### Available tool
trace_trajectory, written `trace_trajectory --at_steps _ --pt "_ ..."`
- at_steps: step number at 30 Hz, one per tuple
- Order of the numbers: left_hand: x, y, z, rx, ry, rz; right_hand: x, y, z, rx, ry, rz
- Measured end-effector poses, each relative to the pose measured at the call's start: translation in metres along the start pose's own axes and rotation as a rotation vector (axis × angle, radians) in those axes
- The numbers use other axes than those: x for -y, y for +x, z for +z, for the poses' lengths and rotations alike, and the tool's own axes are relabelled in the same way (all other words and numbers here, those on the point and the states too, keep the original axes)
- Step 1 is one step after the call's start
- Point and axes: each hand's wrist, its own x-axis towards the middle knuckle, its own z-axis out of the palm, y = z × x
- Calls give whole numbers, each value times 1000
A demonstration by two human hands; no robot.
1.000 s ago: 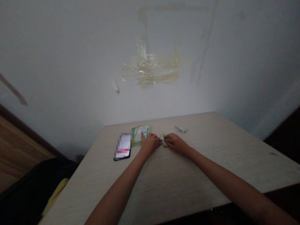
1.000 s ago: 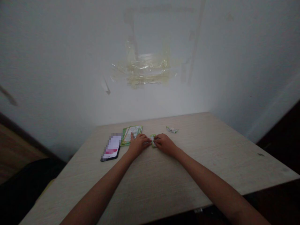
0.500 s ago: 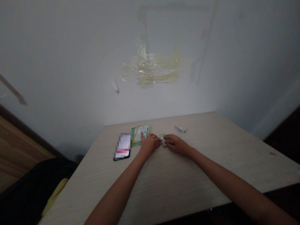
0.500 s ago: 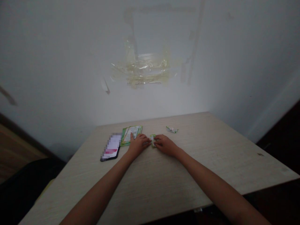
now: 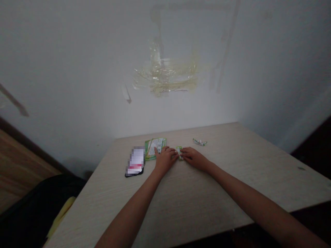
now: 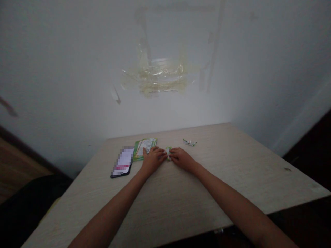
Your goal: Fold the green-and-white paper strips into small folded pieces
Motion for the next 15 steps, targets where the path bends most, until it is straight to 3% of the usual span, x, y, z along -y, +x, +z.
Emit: trace_trajectory --at_steps 15 --pt "-4 -2 -4 -39 48 71 11 -5 -11 23 55 -54"
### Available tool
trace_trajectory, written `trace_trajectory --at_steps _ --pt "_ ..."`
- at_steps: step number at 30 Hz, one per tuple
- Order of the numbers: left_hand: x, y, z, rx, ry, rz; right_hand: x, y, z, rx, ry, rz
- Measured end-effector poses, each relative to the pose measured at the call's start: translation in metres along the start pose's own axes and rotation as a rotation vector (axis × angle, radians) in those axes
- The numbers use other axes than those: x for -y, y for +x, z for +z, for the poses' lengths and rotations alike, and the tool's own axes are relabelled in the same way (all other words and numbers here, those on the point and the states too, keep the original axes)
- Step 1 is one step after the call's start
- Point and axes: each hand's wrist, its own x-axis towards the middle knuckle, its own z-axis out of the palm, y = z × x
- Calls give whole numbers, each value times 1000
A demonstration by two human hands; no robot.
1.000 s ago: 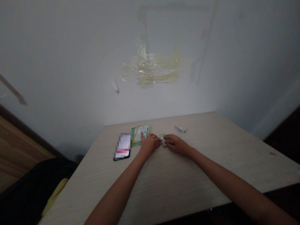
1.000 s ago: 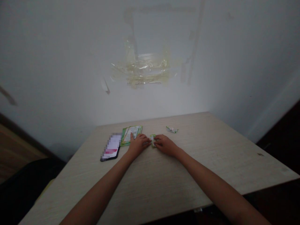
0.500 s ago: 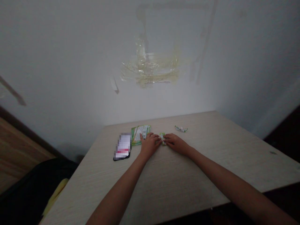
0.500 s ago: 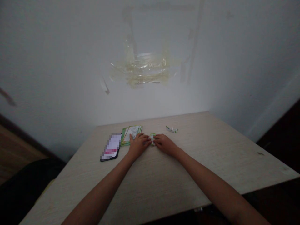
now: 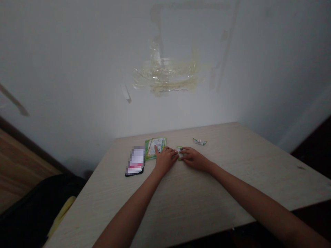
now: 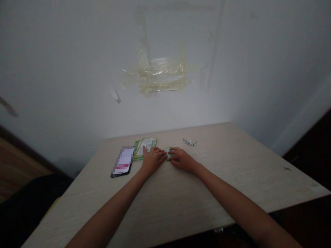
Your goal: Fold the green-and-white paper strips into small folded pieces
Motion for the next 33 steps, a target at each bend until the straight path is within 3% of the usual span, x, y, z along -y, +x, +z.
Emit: trace_trajectory --at_steps 10,21,33 --pt "3 -1 3 9 -41 -14 1 -2 -4 -15 92 -18" --pt "4 -1 4 34 -81 -47 -13 -2 4 -136 98 140" --pt "1 -3 -1 58 -84 -42 -10 -1 3 -80 81 111"
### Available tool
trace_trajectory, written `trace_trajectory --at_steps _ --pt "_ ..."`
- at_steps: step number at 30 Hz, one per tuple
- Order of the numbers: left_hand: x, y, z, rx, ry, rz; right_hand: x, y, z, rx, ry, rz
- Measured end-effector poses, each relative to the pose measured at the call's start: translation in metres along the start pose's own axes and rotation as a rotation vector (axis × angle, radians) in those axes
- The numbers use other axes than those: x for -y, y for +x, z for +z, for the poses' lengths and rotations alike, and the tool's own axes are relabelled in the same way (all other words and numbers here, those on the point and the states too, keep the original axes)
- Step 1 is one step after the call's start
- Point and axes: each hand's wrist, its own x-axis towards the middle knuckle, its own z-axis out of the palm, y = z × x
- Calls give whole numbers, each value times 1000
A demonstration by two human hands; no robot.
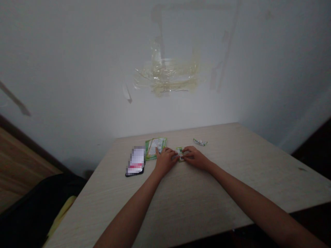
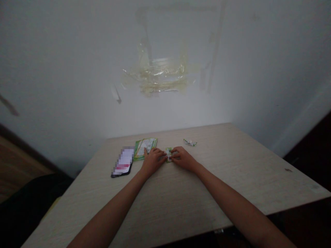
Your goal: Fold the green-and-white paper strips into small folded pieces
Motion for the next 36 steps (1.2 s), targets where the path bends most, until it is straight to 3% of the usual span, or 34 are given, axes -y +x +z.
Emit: trace_trajectory --at_steps 16,36 --pt "-1 -5 0 13 89 -65 1 3 4 10 -92 -24" --pt "0 -5 3 1 101 -61 -4 27 7 79 -392 143"
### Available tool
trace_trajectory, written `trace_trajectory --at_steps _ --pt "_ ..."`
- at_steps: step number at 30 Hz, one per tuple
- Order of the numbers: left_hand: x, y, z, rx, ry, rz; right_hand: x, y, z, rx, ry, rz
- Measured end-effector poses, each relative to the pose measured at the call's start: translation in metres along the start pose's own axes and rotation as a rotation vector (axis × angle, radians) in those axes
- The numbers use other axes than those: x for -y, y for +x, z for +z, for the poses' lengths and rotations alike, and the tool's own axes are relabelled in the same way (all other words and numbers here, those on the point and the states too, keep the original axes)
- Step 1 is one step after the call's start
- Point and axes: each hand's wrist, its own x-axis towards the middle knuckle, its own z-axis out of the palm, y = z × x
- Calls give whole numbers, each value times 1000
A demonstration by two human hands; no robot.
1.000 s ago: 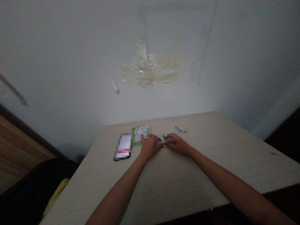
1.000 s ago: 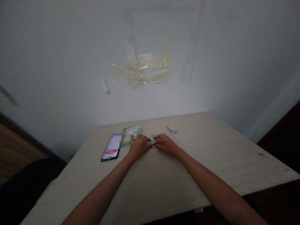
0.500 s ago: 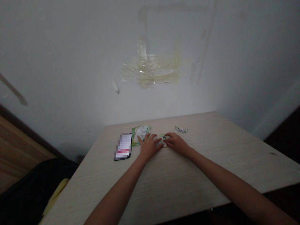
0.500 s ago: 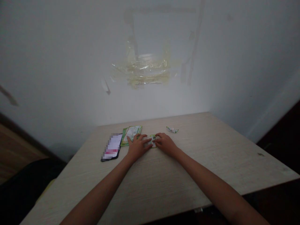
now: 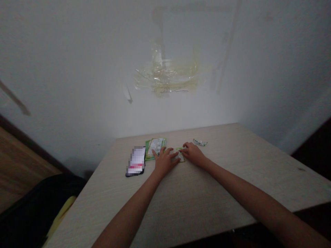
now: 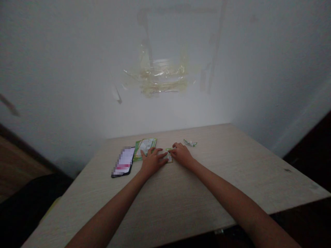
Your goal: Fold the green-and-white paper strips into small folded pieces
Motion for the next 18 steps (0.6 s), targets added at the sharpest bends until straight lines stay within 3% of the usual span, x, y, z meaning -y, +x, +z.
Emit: trace_trajectory --at_steps 18 --pt "-1 -1 2 -8 -1 -21 4 10 8 -78 -64 99"
